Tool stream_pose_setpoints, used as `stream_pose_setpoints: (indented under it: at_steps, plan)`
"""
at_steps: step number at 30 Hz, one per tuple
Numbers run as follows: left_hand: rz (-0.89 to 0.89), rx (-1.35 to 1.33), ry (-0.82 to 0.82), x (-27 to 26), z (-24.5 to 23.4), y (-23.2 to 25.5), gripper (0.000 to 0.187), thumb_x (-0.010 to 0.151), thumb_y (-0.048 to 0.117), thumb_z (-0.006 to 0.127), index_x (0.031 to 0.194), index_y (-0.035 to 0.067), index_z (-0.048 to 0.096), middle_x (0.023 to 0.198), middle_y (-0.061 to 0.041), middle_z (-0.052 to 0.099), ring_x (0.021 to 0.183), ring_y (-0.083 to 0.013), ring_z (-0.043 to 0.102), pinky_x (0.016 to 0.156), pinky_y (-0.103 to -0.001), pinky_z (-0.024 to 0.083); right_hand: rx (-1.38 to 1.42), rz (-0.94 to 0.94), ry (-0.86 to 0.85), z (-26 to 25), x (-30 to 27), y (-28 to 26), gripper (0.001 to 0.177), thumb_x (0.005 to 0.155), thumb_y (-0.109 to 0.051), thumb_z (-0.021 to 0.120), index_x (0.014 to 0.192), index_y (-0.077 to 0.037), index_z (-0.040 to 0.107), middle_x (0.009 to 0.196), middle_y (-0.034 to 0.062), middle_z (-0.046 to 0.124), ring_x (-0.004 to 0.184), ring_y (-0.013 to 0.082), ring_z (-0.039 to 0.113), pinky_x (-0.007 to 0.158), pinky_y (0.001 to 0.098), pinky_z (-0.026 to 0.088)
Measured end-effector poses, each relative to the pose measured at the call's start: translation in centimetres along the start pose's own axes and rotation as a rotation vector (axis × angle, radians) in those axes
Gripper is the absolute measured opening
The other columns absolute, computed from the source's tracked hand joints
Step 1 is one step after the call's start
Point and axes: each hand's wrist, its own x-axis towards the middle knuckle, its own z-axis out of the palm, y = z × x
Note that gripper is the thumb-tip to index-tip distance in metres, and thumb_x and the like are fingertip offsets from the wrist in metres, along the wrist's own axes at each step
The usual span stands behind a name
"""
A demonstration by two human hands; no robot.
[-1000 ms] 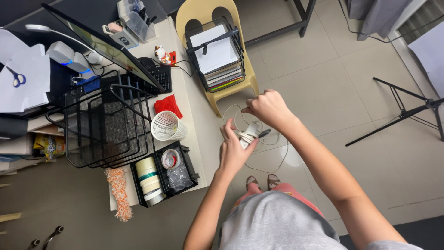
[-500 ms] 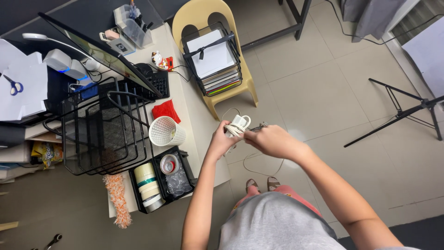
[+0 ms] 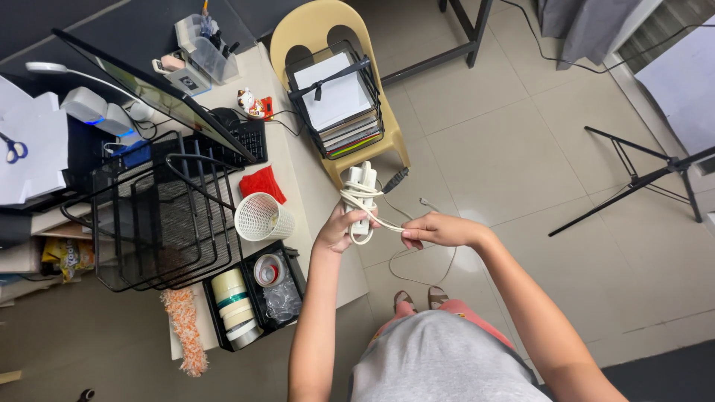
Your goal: The person picks up a white power strip with a long cord from a chair and proceeds to coil the cord by hand. They wrap the cord around the power strip multiple times to create a neat bundle and then place the coiled item into a white mesh cup on the desk.
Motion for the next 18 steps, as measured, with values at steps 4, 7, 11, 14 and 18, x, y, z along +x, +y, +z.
stream_pose_setpoints:
  at_steps: [4, 7, 11, 14, 18]
  plan:
    - [0.037, -0.059, -0.035, -0.7, 1.1, 0.7, 0.061, 0.095, 0.025, 0.078, 0.138, -0.006, 0.049, 0.093, -0.016, 0.062, 0.083, -0.0225, 0.067, 0.079, -0.038, 0.058, -0.058, 0.013, -0.027, 0.1, 2.6, 7.4, 0.046, 0.107, -0.043, 0.053, 0.09, -0.003, 0.069, 0.076, 0.0073, 0.063, 0.072, 0.0214, 0.056, 0.07, 0.041, 0.052]
    - [-0.004, 0.007, -0.047, -1.7, 3.2, 1.8, 0.07, 0.091, 0.029, 0.079, 0.141, -0.009, 0.047, 0.101, -0.016, 0.065, 0.082, -0.022, 0.067, 0.077, -0.038, 0.058, -0.271, 0.037, 0.141, -0.6, 4.5, 12.5, 0.039, 0.098, -0.042, 0.052, 0.114, -0.015, 0.076, 0.074, 0.0106, 0.069, 0.069, 0.027, 0.066, 0.071, 0.0407, 0.055]
    - [-0.176, 0.477, -0.076, -2.6, 4.6, 1.4, 0.091, 0.08, 0.025, 0.082, 0.151, -0.002, 0.032, 0.121, -0.016, 0.059, 0.097, -0.024, 0.06, 0.085, -0.04, 0.05, -0.577, 0.104, 0.314, -3.1, 6.1, 10.9, 0.038, 0.099, -0.046, 0.059, 0.108, -0.014, 0.078, 0.086, 0.0148, 0.073, 0.077, 0.0385, 0.069, 0.071, 0.0472, 0.055]
    - [-0.222, 0.717, -0.148, -3.0, 5.2, -1.5, 0.105, 0.078, 0.027, 0.085, 0.158, 0.0, 0.022, 0.14, -0.018, 0.05, 0.125, -0.0266, 0.051, 0.105, -0.039, 0.042, -0.871, 0.224, 0.32, -3.7, 7.0, 7.5, 0.039, 0.1, -0.047, 0.061, 0.091, -0.014, 0.079, 0.077, 0.0142, 0.07, 0.073, 0.0383, 0.068, 0.067, 0.0474, 0.056]
    - [-0.273, 1.084, -0.166, -2.2, 4.8, -6.1, 0.123, 0.072, 0.033, 0.087, 0.16, -0.002, 0.008, 0.15, -0.02, 0.044, 0.139, -0.0295, 0.047, 0.115, -0.034, 0.038, -1.235, 0.071, 0.295, -2.6, 8.9, 5.4, 0.032, 0.088, -0.041, 0.071, 0.074, -0.013, 0.071, 0.065, 0.0082, 0.068, 0.063, 0.03, 0.069, 0.066, 0.0398, 0.056]
